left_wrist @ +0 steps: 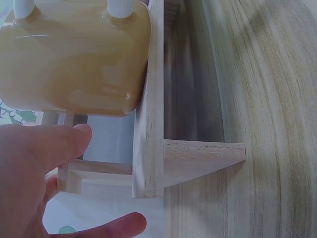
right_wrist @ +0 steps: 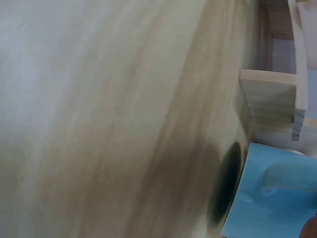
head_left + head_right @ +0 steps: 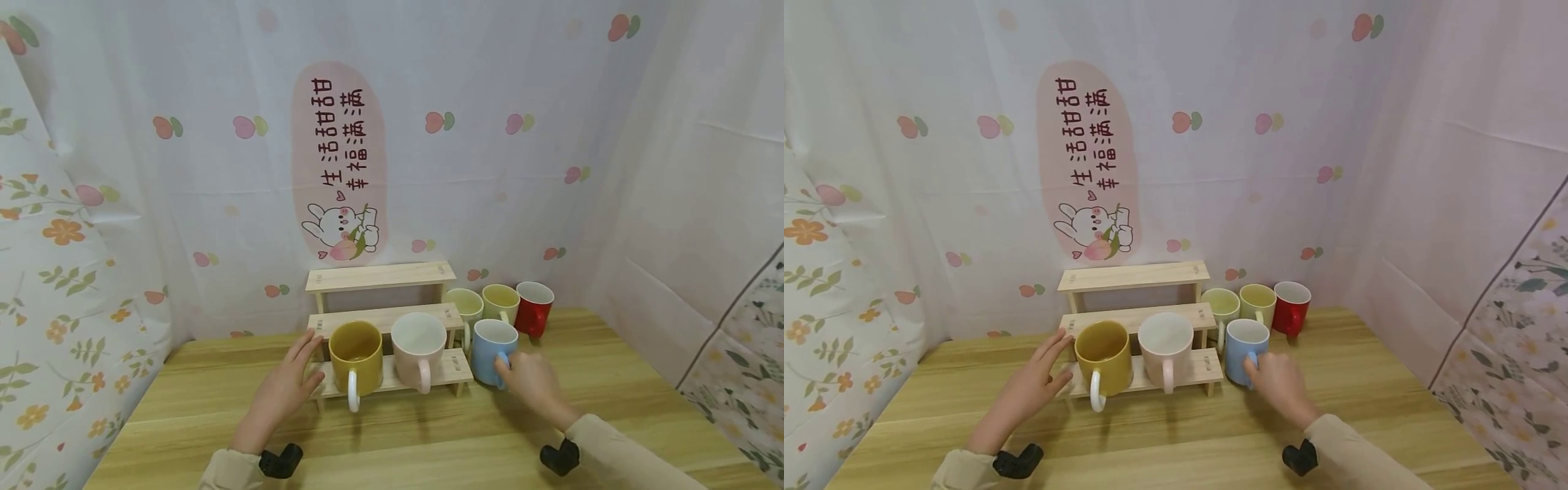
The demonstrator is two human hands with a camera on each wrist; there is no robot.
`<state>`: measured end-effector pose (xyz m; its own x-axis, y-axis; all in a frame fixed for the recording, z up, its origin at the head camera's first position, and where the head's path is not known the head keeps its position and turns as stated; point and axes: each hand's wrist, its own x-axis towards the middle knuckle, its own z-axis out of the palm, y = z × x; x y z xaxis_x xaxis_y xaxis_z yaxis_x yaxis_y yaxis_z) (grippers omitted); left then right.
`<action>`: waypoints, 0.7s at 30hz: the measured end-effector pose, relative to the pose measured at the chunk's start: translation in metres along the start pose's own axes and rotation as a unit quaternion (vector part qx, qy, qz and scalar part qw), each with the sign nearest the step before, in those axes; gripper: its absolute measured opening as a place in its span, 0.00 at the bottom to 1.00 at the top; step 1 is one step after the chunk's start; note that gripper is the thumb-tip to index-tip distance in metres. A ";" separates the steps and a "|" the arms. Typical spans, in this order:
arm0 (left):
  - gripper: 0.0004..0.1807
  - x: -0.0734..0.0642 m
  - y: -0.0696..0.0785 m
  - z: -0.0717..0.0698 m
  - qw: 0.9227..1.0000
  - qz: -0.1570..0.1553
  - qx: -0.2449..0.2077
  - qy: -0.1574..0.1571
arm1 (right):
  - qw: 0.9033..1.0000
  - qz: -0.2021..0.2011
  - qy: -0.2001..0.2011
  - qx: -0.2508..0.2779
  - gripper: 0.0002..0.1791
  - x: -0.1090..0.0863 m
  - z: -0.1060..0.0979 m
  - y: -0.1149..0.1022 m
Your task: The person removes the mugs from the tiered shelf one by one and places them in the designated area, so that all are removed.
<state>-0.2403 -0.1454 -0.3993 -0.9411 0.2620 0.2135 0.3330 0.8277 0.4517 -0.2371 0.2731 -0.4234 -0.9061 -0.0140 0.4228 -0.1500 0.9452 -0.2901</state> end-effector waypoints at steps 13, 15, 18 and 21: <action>0.35 0.000 -0.001 0.000 1.000 0.004 0.001 0.004 | 0.999 0.037 -0.009 -0.003 0.26 0.005 0.013 0.000; 0.35 0.000 -0.001 0.000 1.000 0.003 0.002 0.002 | 0.999 0.040 -0.009 -0.004 0.25 0.006 0.015 0.001; 0.35 0.000 -0.001 0.000 1.000 0.000 0.001 -0.002 | 0.999 0.045 -0.012 -0.004 0.25 0.007 0.017 0.001; 0.35 0.000 0.000 0.000 1.000 -0.001 0.003 -0.003 | 0.999 0.048 -0.020 -0.006 0.25 0.007 0.018 0.000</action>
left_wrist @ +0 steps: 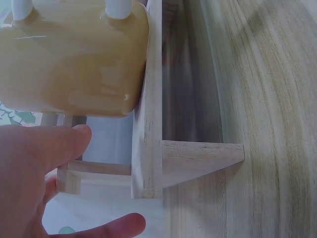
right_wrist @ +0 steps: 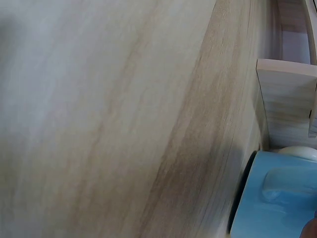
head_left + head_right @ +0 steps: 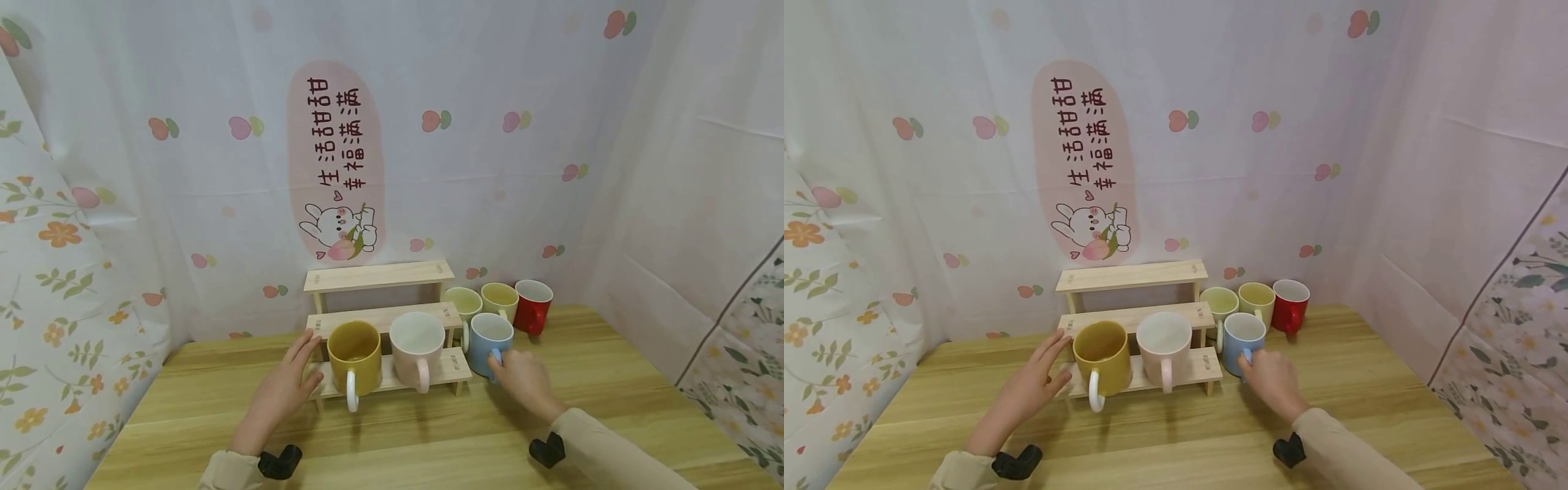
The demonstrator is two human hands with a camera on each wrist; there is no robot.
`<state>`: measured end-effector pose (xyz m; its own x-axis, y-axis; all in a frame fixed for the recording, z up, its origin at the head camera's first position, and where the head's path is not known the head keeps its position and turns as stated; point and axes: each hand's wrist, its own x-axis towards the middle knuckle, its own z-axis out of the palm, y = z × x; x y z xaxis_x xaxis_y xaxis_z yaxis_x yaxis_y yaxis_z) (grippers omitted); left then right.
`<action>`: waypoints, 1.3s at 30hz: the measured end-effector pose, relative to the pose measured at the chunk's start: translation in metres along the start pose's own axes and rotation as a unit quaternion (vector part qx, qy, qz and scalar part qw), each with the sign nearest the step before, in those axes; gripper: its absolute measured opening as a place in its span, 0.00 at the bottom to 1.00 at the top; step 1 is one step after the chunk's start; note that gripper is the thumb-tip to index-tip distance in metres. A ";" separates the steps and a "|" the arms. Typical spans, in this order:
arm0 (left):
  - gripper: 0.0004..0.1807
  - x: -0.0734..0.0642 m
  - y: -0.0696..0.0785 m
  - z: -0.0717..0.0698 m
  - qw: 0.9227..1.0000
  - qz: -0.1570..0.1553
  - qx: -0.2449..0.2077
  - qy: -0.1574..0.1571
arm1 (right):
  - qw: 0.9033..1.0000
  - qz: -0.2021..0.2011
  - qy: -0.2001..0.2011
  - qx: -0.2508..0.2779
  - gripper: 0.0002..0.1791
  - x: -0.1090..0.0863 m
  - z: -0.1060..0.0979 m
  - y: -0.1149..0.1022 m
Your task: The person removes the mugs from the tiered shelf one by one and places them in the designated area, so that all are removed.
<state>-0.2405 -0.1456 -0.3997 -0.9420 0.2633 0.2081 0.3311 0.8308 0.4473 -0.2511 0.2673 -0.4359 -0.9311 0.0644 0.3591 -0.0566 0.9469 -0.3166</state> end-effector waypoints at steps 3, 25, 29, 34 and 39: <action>0.35 -0.001 0.000 0.000 1.000 0.000 0.000 0.001 | 1.000 0.001 -0.009 -0.004 0.26 0.000 0.002 0.000; 0.35 0.000 0.002 0.000 1.000 0.002 0.004 0.004 | 0.998 0.042 -0.044 0.002 0.26 0.011 0.005 -0.004; 0.35 0.000 0.003 -0.001 1.000 -0.001 0.002 -0.003 | 0.997 0.044 -0.060 0.001 0.27 0.010 0.000 -0.004; 0.35 -0.001 0.003 0.000 1.000 -0.001 -0.002 0.001 | 0.997 0.039 -0.067 0.003 0.29 0.009 -0.010 -0.006; 0.36 0.000 0.001 0.000 1.000 0.002 -0.002 0.003 | 0.998 0.022 -0.052 -0.004 0.30 0.007 -0.021 -0.011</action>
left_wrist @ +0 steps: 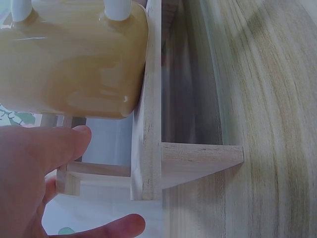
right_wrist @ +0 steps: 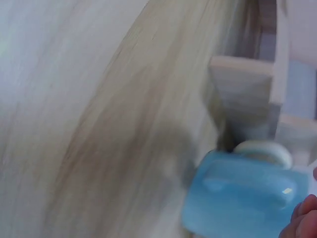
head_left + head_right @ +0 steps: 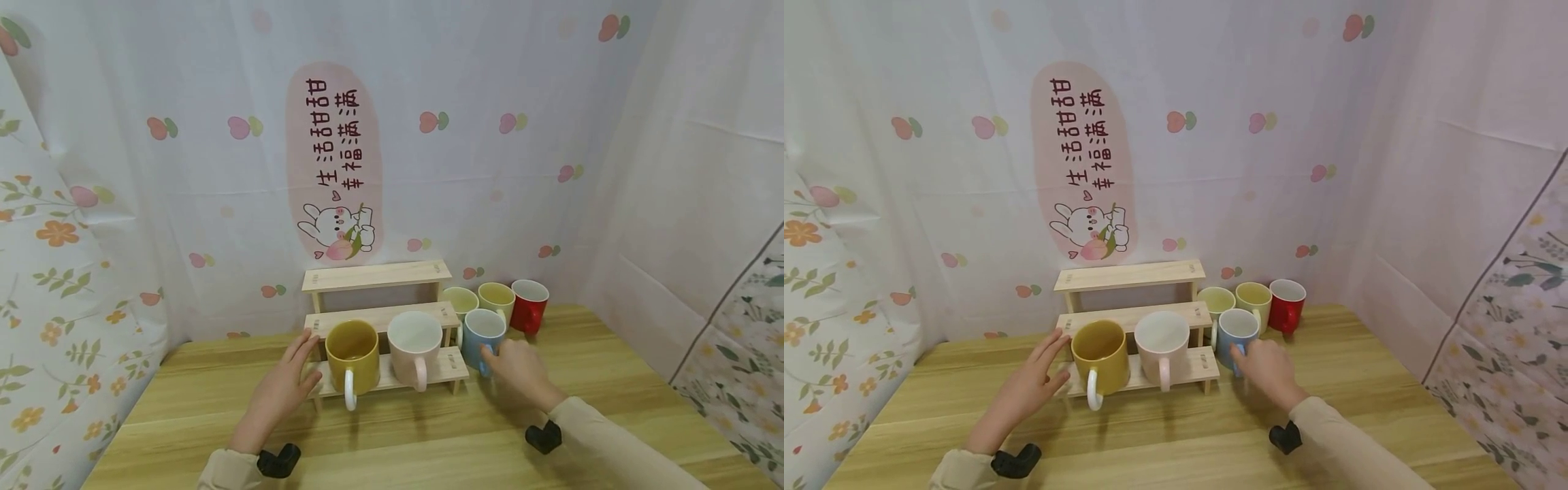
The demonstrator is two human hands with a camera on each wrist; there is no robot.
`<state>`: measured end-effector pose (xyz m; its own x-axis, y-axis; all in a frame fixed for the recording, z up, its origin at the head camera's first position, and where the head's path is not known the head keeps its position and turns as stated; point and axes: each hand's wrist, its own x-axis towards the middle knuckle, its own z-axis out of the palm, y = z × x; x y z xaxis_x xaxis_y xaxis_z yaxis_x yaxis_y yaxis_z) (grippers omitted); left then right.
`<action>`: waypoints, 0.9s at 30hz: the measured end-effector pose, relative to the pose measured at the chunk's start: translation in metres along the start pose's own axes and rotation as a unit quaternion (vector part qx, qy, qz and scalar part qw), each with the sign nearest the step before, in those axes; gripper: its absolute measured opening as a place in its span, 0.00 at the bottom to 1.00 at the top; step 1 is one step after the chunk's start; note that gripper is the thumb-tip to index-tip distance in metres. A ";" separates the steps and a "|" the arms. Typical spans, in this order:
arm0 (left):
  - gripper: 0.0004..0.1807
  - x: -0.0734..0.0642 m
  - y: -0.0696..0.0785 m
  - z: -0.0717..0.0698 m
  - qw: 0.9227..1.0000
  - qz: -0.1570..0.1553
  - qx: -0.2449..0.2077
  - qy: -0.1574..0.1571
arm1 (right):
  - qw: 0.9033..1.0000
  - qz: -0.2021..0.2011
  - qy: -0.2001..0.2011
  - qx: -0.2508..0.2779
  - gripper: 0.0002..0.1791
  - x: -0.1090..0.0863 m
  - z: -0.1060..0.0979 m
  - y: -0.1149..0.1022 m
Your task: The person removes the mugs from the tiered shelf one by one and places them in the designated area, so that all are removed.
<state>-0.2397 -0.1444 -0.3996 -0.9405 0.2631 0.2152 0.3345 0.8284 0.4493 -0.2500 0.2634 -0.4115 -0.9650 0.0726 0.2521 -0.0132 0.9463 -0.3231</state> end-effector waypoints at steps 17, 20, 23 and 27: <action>0.36 0.000 -0.002 0.001 1.000 0.011 0.002 0.010 | 0.996 -0.081 0.007 -0.023 0.26 -0.024 -0.044 -0.059; 0.36 0.000 -0.002 0.001 1.000 0.008 0.001 0.007 | 0.997 -0.077 -0.008 -0.018 0.26 -0.027 -0.049 -0.070; 0.36 0.000 -0.002 0.001 1.000 0.005 -0.001 0.001 | 0.997 -0.073 -0.021 -0.006 0.26 -0.030 -0.052 -0.079; 0.36 0.000 -0.002 0.000 1.000 0.004 -0.004 -0.002 | 0.996 -0.084 -0.029 0.005 0.27 -0.034 -0.052 -0.089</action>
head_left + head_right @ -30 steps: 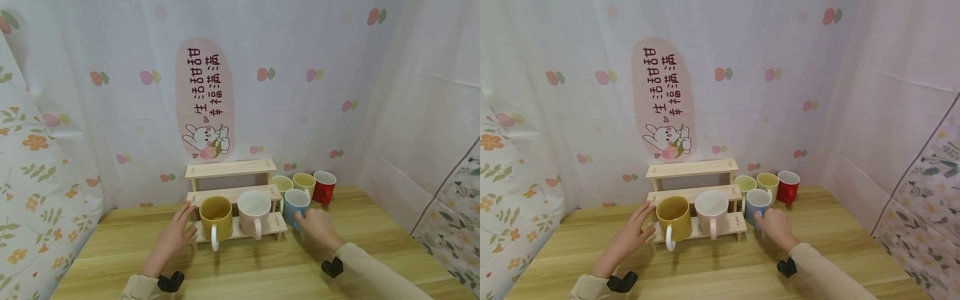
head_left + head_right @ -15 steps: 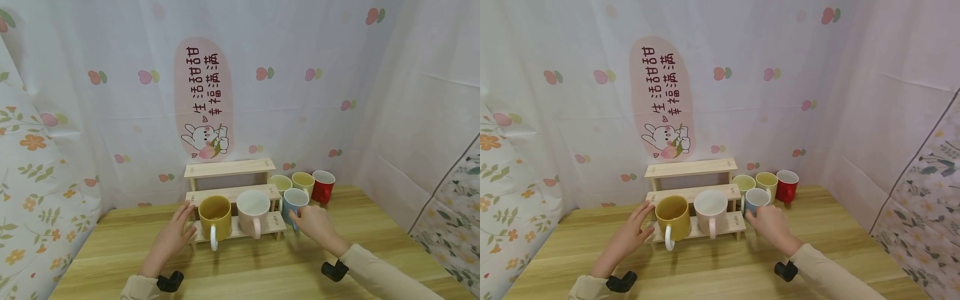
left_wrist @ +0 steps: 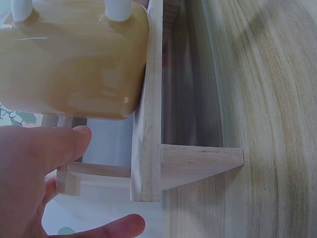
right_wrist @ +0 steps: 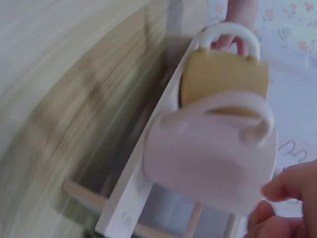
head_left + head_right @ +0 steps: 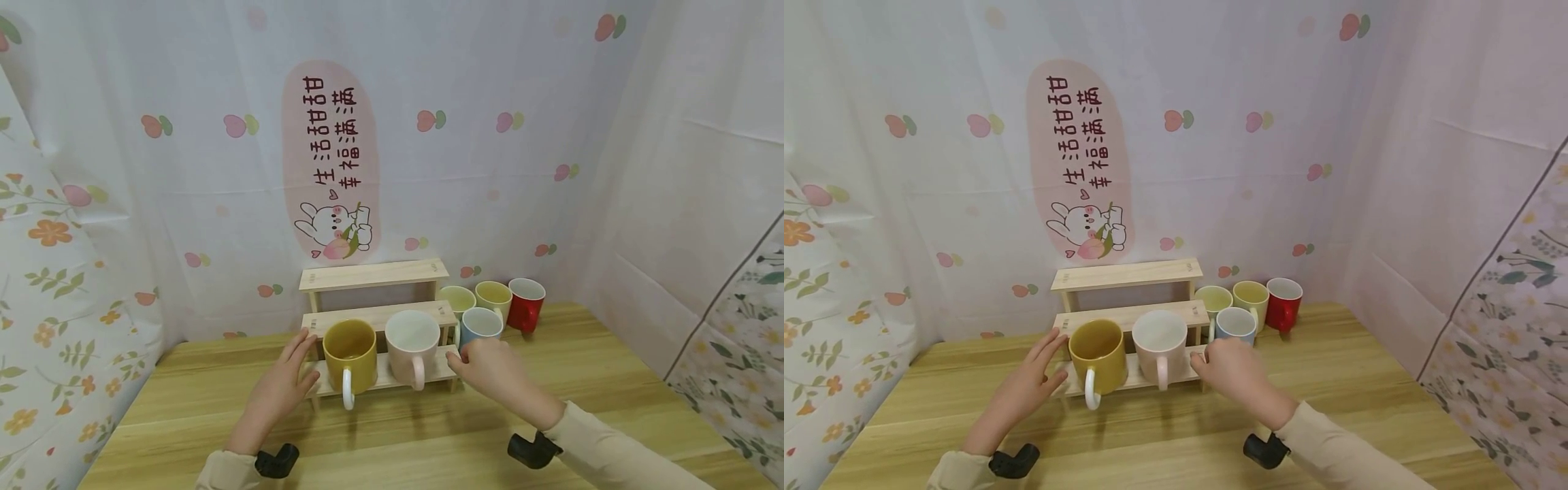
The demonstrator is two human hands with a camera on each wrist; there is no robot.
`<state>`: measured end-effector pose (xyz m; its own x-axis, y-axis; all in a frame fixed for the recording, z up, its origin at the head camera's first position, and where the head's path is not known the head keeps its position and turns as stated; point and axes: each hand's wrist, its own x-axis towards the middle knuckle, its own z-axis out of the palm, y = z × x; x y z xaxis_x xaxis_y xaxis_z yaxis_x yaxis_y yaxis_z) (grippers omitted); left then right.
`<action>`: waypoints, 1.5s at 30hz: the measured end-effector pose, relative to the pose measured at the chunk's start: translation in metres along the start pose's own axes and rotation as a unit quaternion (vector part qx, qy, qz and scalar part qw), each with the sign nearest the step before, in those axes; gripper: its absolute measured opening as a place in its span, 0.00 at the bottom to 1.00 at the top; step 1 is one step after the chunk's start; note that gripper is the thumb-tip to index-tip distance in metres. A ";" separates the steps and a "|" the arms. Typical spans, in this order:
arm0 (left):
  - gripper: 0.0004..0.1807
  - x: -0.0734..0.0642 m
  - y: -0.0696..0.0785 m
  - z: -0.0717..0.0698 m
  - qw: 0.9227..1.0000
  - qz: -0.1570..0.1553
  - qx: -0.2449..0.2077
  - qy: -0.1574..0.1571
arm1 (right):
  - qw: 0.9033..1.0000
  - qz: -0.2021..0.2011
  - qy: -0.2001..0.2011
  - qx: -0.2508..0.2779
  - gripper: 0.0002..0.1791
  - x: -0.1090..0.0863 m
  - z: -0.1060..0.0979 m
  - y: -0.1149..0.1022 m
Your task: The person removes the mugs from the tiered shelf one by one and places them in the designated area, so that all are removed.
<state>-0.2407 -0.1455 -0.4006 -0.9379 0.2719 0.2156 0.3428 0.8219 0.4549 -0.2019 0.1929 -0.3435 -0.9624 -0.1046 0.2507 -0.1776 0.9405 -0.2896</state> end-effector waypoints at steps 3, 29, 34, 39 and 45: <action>0.36 -0.001 0.000 0.000 1.000 0.003 -0.001 0.006 | 1.000 -0.024 0.001 0.006 0.28 -0.001 0.001 -0.008; 0.36 0.001 -0.001 -0.001 1.000 0.019 0.000 0.017 | 0.996 -0.068 0.045 0.032 0.25 0.008 0.041 -0.038; 0.36 0.002 -0.001 -0.002 1.000 0.014 -0.001 0.015 | 0.994 -0.075 0.078 0.015 0.26 0.007 0.040 -0.033; 0.36 0.001 -0.001 -0.002 1.000 0.008 0.000 0.008 | 0.991 -0.098 0.095 -0.004 0.27 0.007 0.040 -0.029; 0.36 0.000 -0.001 -0.001 1.000 0.006 -0.001 0.003 | 0.989 -0.102 0.107 -0.002 0.29 0.007 0.038 -0.026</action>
<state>-0.2410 -0.1467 -0.4004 -0.9331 0.2792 0.2267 0.3549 0.8170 0.4545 -0.2114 0.1554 -0.3694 -0.8407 -0.2223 0.4939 -0.3628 0.9082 -0.2088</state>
